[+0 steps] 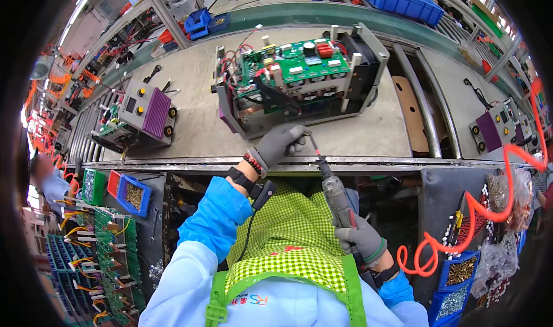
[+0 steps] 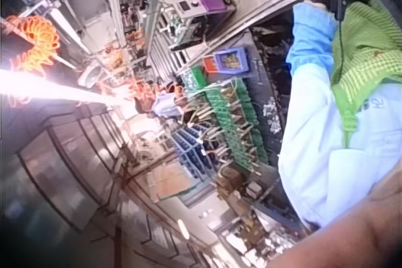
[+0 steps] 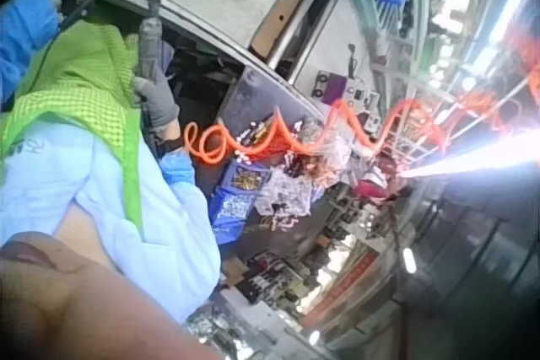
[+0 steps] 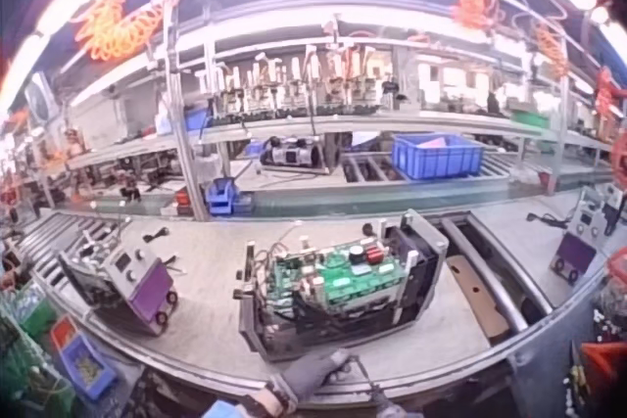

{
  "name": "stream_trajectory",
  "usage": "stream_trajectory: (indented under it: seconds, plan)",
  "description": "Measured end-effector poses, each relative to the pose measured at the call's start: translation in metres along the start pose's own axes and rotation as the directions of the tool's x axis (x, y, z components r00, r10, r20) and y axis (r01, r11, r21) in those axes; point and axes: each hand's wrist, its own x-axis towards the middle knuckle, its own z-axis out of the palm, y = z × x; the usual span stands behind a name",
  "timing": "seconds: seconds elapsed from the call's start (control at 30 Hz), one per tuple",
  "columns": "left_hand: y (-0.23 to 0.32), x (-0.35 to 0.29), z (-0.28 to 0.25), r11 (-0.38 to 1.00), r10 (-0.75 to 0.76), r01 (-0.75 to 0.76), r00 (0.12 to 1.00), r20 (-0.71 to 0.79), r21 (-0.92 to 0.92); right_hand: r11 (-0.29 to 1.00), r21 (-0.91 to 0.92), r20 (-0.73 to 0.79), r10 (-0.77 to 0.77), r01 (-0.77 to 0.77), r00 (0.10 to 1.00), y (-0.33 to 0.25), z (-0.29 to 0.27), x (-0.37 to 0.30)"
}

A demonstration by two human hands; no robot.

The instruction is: Manually assemble and secure components onto a circuit board and into an electronic housing using manual and power tools.

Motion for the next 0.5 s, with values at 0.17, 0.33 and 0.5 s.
stream_trajectory:
  seconds: [0.17,0.33,0.5]
  plan:
    - [-0.014,0.017,0.027,0.953,0.025,-0.015,0.999,0.029,-0.302,0.982,-0.135,-0.062,-0.143,0.134,0.988,0.002,-0.011,-0.005]
    - [-0.012,0.016,0.037,0.766,-0.098,0.013,0.99,-0.097,-0.643,0.972,-0.159,-0.061,-0.182,0.171,0.981,0.005,-0.016,-0.012]
    - [-0.005,0.009,0.051,0.783,-0.105,0.01,0.988,-0.116,-0.622,0.953,-0.227,-0.057,-0.221,0.203,0.974,0.014,-0.019,-0.018]
